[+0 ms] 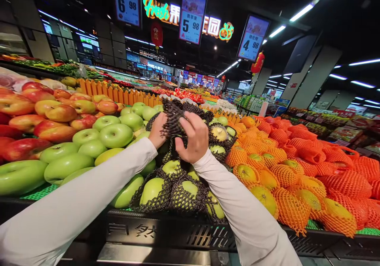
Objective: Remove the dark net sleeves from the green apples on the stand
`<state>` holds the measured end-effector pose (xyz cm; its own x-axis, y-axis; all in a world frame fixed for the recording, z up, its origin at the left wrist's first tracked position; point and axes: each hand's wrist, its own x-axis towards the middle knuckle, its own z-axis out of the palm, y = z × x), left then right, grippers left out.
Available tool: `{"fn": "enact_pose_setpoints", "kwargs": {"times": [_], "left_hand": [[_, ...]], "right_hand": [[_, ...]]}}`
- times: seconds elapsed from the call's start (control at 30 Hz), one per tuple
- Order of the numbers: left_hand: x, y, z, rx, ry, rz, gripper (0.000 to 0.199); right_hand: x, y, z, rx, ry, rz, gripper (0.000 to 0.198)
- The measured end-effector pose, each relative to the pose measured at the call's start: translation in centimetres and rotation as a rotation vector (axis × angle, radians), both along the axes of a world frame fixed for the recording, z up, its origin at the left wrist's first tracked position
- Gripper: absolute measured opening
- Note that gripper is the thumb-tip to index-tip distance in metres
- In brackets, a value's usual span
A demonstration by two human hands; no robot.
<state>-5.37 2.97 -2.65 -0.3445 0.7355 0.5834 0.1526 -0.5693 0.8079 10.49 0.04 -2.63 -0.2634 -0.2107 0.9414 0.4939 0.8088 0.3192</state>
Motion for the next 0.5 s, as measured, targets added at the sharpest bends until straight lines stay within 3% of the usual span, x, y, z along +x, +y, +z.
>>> {"fn": "enact_pose_setpoints", "kwargs": {"times": [0.07,0.13,0.27,0.5], "left_hand": [[0.1,-0.3,0.0,0.045,0.106,0.062,0.027],[0.2,-0.4,0.0,0.097,0.203,0.105,0.027],[0.1,-0.3,-0.2,0.164,0.252,0.143,0.032],[0.1,0.0,-0.1,0.237,0.141,0.196,0.049]], "right_hand": [[0.1,-0.5,-0.1,0.096,-0.241,-0.060,0.044],[0.1,-0.7,-0.2,0.025,-0.337,-0.089,0.038],[-0.2,-0.6,-0.1,-0.195,-0.100,0.002,0.034],[-0.9,0.0,0.1,-0.347,0.270,0.093,0.022]]}}
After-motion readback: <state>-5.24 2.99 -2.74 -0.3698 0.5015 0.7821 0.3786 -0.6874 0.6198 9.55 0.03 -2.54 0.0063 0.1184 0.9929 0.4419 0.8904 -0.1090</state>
